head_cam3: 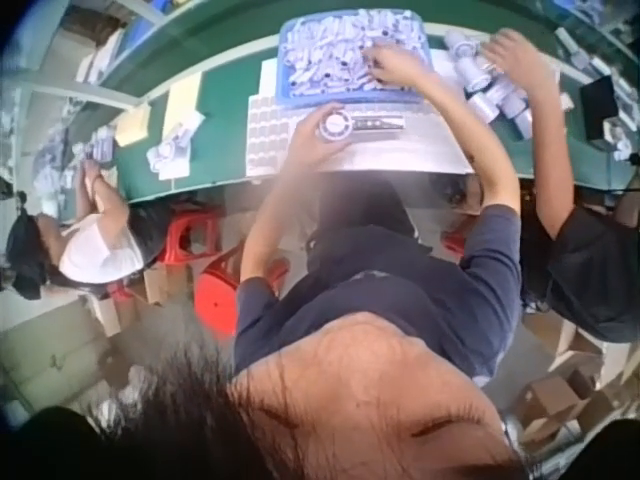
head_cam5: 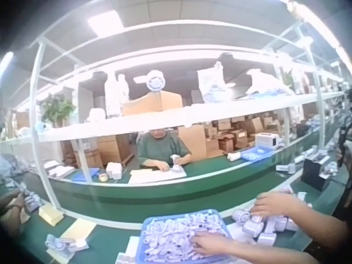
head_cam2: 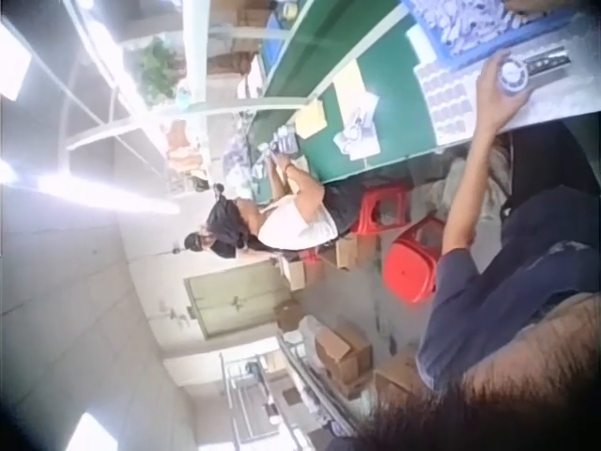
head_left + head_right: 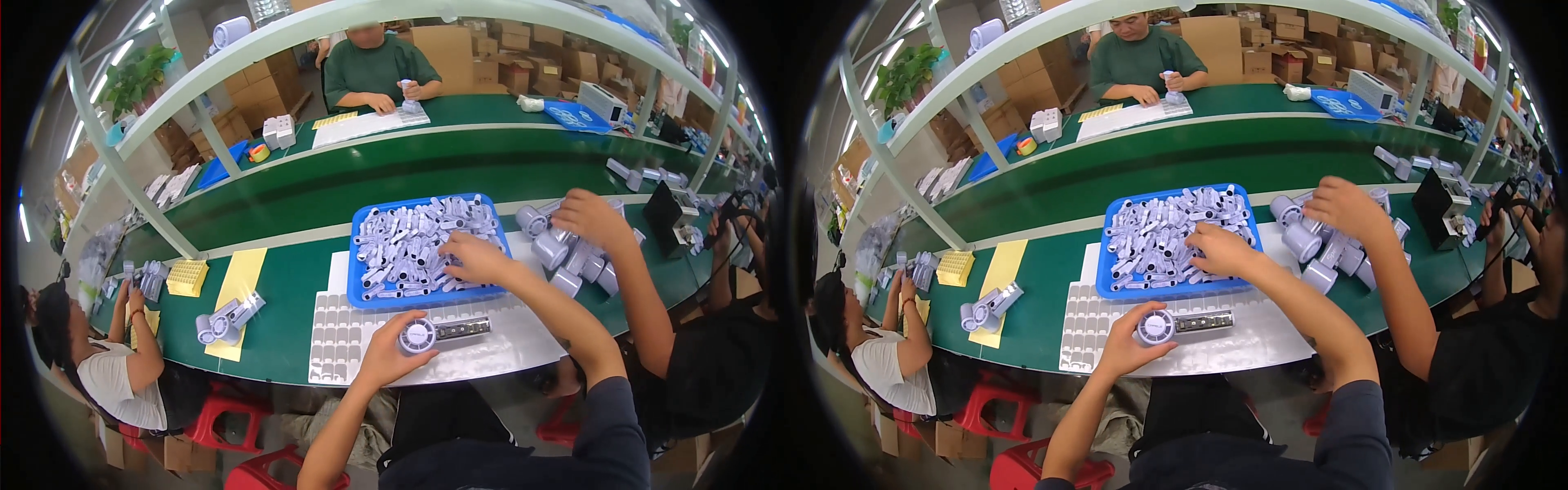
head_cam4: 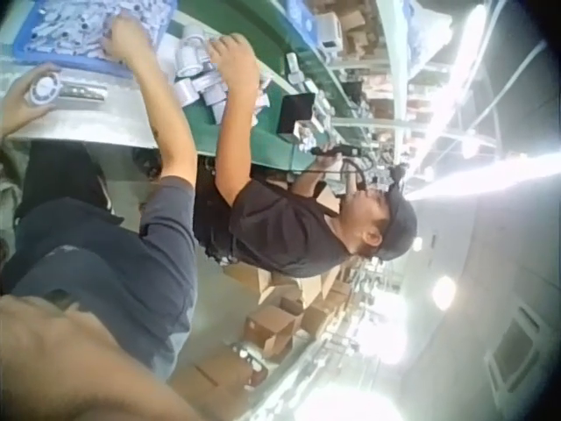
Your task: The person applies adhesive labels to the grey plastic housings of handheld electronic devices by hand at an assembly table.
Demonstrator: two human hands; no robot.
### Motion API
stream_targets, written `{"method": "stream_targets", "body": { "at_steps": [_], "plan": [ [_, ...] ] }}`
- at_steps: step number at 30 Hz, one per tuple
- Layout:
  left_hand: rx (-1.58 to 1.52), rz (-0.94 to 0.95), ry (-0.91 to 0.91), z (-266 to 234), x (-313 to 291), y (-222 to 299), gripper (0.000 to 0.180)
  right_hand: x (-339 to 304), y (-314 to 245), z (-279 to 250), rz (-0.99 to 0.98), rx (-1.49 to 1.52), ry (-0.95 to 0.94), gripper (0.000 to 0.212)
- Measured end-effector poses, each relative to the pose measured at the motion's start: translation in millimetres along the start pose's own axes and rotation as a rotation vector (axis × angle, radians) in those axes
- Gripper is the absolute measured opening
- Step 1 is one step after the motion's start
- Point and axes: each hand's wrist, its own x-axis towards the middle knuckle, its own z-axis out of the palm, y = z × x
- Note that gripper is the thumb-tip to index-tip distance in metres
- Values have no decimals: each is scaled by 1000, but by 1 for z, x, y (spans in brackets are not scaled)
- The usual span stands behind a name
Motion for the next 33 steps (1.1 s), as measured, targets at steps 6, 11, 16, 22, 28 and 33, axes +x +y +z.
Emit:
{"method": "stream_targets", "body": {
  "at_steps": [6, 11, 16, 22, 28, 33],
  "plan": [
    [167, 14, 19, -8, -8, -15, 66, 4, -17, -5, -50, -150, 70, 25],
    [180, 1, 267, -10, -2, 20, 62, -18, -82, -51, -213, 126, 190, 28],
    [20, 73, 269, -7, 20, 48, 37, -35, -125, -60, -302, 337, 131, 40],
    [-40, 181, 265, -1, 22, 51, 26, -52, -137, -48, -41, 717, 170, 35],
    [1, 192, 137, 6, 23, 36, 28, -59, -149, -28, -169, 229, 388, 33],
    [75, 128, 103, -3, 24, 36, 38, -59, -147, -27, -148, -10, 342, 38]
  ]
}}
